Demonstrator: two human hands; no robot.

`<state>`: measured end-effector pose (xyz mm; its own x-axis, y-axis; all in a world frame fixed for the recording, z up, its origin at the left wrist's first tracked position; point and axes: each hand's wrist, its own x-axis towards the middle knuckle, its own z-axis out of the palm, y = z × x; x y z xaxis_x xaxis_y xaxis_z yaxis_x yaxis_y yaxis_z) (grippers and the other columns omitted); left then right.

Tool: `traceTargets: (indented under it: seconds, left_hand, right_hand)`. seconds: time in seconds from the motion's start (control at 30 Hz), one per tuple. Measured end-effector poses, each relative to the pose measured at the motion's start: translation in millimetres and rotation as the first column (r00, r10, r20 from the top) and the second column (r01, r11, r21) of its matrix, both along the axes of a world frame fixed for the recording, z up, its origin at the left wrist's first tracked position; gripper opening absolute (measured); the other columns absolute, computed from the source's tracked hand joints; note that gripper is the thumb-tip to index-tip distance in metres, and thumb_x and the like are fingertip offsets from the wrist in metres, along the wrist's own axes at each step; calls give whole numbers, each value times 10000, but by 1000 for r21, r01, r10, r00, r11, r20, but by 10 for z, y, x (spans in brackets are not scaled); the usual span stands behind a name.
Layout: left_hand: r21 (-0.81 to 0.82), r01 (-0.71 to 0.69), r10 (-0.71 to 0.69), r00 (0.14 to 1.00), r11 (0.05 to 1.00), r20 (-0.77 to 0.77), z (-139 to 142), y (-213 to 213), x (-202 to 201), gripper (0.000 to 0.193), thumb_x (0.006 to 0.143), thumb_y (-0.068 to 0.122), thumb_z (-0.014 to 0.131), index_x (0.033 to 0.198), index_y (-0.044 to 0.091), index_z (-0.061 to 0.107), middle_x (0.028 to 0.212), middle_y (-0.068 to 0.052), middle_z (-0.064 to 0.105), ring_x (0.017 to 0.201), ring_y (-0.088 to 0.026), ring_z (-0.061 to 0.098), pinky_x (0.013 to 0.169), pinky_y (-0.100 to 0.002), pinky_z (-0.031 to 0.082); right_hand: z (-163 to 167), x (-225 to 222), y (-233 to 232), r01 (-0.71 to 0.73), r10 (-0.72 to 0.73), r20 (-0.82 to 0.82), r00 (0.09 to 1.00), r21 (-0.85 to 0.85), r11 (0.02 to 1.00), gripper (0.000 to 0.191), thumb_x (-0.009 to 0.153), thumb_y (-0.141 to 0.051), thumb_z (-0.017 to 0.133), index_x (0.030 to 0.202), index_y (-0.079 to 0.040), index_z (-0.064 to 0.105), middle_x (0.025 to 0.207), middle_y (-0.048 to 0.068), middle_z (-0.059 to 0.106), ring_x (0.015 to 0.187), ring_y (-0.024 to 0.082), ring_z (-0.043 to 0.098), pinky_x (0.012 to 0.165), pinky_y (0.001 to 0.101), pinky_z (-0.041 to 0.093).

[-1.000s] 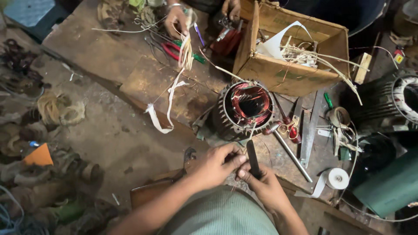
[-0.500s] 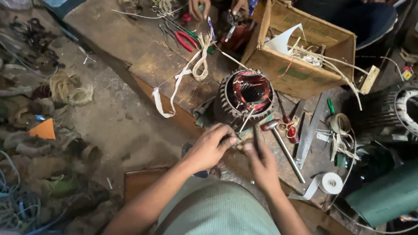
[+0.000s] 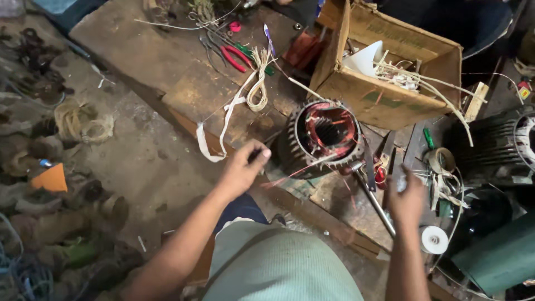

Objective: The person works on an electric motor stator, stripping copper wire insulation with a knife and pliers, then tying and securing the wires with string. The person uses a knife to strip wire insulation and pliers to cut and adjust the wires.

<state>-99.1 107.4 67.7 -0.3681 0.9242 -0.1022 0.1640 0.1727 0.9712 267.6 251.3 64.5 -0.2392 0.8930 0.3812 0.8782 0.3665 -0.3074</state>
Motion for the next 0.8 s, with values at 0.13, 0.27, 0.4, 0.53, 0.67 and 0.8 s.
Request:
traceTargets:
  seconds: [0.13,0.27,0.4,0.53,0.67,0.8]
  left_hand:
    - [112,-59,41,987,992,157,-183,341,-468,207,1038,264,630,1022,58,624,789,17,587,699,-58,526,643,-244,458]
    - [134,-150,111,959,980,259,-332,756,-1025,183,1041,227,612,1033,45,598,808,17,607,694,-75,541,636,-262,456]
    - [299,-202,203,979,933,28,-480,1097,-1568,207,1099,228,600,1068,25,583,883,-48,623,823,-147,589,761,-319,518]
    - [221,-336,399,833,915,-384,-564,1384,-1874,343,977,253,720,1157,-4,580,1080,-178,580,952,-334,594,795,-449,518]
    - [64,-295,260,696,953,-669,-581,1526,-2020,446,866,269,821,1155,12,599,1208,-243,492,1081,-457,544,832,-527,508]
    - [10,-151,110,670,989,-734,-676,1411,-2007,447,812,226,839,1172,67,628,1242,-191,499,1088,-421,560,856,-501,522]
  right_hand:
    - [877,-474,-202,-231,3,-794,608,-173,958,217,1104,-62,618,1310,0,590,1256,85,682,1119,127,650,1009,270,521]
    - [1530,-1524,-323,-359,119,-709,695,-199,912,195,1039,-47,629,1223,16,615,1118,90,712,952,137,678,842,266,548]
    - [1657,-2547,-132,-504,365,-424,829,-280,817,279,960,-114,694,1213,-5,650,1056,91,763,925,161,756,783,293,588]
    - [1322,-3253,48,-603,384,-487,784,-454,656,322,963,-172,689,1242,-29,617,1092,114,752,981,190,765,857,328,592]
    - [898,-3475,107,-501,303,-412,860,-566,655,331,929,-218,717,1207,-52,649,1083,115,765,1000,195,753,842,336,586]
    - [414,-3457,80,-412,166,-396,903,-687,599,328,922,-252,706,1200,-84,658,1042,97,770,915,183,778,792,334,608]
